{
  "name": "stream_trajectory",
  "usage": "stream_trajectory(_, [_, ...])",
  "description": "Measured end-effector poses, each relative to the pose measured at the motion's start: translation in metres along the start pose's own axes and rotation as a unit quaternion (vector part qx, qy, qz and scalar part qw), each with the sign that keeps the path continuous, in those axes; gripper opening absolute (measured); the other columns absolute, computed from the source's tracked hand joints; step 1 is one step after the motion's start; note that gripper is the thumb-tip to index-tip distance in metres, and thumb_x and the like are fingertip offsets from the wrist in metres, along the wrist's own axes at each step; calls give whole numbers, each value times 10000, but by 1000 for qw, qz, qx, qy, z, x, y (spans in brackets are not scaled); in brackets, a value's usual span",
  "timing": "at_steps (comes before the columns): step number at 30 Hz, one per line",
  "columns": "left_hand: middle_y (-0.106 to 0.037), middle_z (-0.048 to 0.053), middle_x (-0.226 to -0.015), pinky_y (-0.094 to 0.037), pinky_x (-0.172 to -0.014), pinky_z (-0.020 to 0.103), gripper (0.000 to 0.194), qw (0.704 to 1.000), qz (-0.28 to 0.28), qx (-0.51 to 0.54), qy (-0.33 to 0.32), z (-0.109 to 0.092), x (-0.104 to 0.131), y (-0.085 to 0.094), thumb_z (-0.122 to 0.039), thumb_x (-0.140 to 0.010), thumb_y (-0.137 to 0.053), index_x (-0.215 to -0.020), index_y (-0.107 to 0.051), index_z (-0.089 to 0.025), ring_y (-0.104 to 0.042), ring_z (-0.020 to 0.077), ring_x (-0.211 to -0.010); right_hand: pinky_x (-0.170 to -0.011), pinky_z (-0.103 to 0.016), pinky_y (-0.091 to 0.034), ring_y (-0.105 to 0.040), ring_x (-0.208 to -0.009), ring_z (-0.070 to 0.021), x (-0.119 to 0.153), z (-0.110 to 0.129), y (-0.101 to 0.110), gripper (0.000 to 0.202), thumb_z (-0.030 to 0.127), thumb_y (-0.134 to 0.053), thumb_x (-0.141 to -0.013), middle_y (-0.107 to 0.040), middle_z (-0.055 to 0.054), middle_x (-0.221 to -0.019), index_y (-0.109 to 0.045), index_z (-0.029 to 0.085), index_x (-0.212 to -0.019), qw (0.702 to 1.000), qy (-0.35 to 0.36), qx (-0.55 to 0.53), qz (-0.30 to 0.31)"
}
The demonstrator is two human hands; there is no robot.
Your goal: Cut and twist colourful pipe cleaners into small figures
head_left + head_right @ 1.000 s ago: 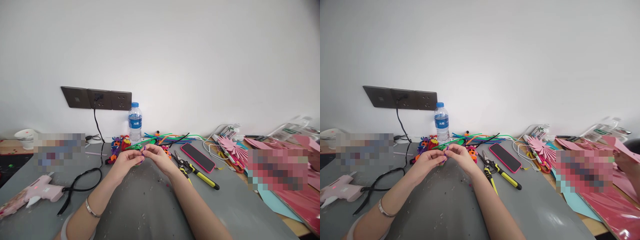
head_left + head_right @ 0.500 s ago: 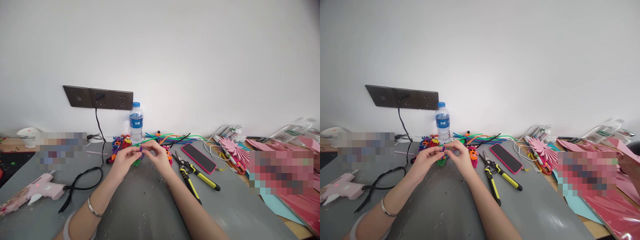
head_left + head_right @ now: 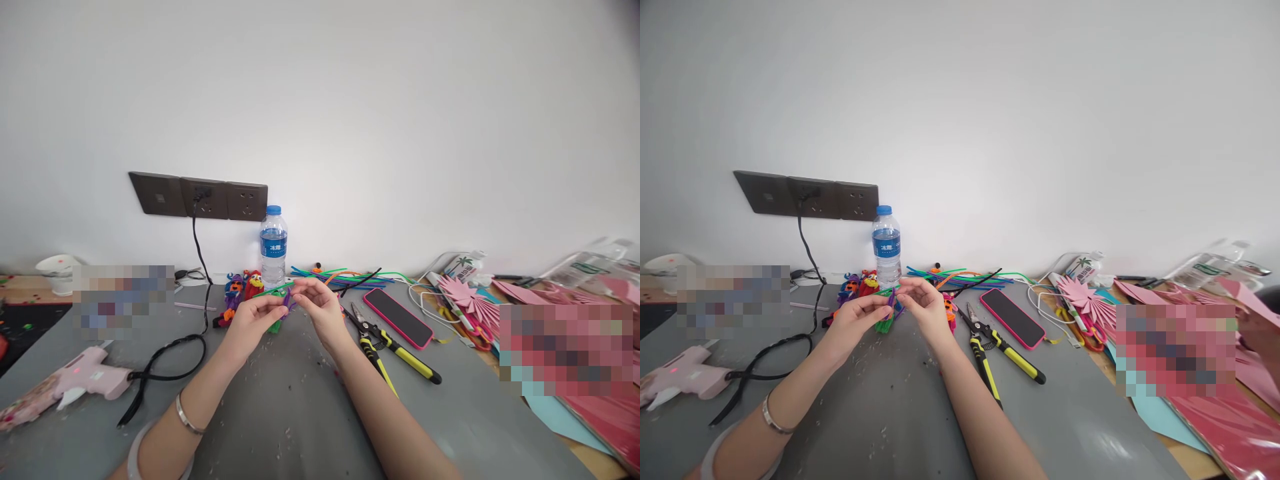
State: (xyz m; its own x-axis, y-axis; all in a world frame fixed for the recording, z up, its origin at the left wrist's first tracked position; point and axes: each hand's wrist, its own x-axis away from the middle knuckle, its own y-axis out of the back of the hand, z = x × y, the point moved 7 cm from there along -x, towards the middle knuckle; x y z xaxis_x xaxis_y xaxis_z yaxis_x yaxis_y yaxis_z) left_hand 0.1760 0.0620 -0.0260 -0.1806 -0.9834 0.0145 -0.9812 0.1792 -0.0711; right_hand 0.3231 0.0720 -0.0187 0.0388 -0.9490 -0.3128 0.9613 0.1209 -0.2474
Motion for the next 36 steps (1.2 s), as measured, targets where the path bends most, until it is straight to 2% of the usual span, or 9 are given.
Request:
stream_trajectory(3, [-739,61,-820,-485,-698,274,308,1000,21,-19,3,0,0,-3,-400,-691,-752,-880,-755,-156,-628,195,-776,-780,-279,-483,-597,-801,-144,0,0,-1,291,287,-750,-750,-657,-3,-838,-673,228,-1024,1000,-9,-7,4])
stream_trajectory(7, [-744,68,-860,-478,-710,282,300,998,42,-39,-14,1,-1,-6,-401,-728,-716,-899,-760,-158,-624,203,-799,-718,-256,-475,-579,-754,-131,1,1,-3,202,294,-757,-740,-627,8,-800,-678,218,-909,1000,-10,9,8])
stream_trajectory(11, [-730,67,-833,-467,-663,282,291,997,42,-50,-35,1,-1,-6,-401,-746,-697,-889,-756,-155,-611,202,-763,-703,-284,-494,-597,-774,-160,2,4,-5,158,323,-746,-742,-658,-17,-824,-685,209,-833,998,7,56,7])
stream_trajectory(16, [-711,55,-809,-473,-674,278,236,995,40,-54,-74,-3,-1,-6,-363,-767,-679,-873,-745,-162,-604,192,-760,-760,-328,-518,-635,-818,-190,2,2,-4,178,334,-759,-720,-703,-35,-863,-715,210,-842,998,-8,66,10])
stream_trajectory(21, [-667,35,-764,-480,-643,271,193,989,25,-85,-117,-10,1,-6,-348,-783,-656,-820,-734,-176,-601,179,-709,-798,-335,-521,-646,-833,-191,1,0,-4,172,315,-774,-706,-714,-30,-868,-732,218,-841,998,-34,40,25])
stream_trajectory(30, [-683,41,-841,-493,-729,289,145,978,17,-119,-171,-11,4,-6,-304,-835,-623,-875,-712,-196,-637,195,-799,-777,-292,-515,-639,-812,-161,1,-2,-5,134,285,-784,-700,-709,-11,-833,-733,228,-810,999,-40,-1,28])
stream_trajectory(36, [-651,25,-802,-471,-723,272,121,942,-42,-208,-258,-26,12,-1,-249,-850,-600,-835,-715,-214,-617,182,-776,-799,-336,-530,-660,-845,-191,4,4,-13,148,332,-787,-700,-732,-33,-874,-739,223,-789,998,-35,-12,44])
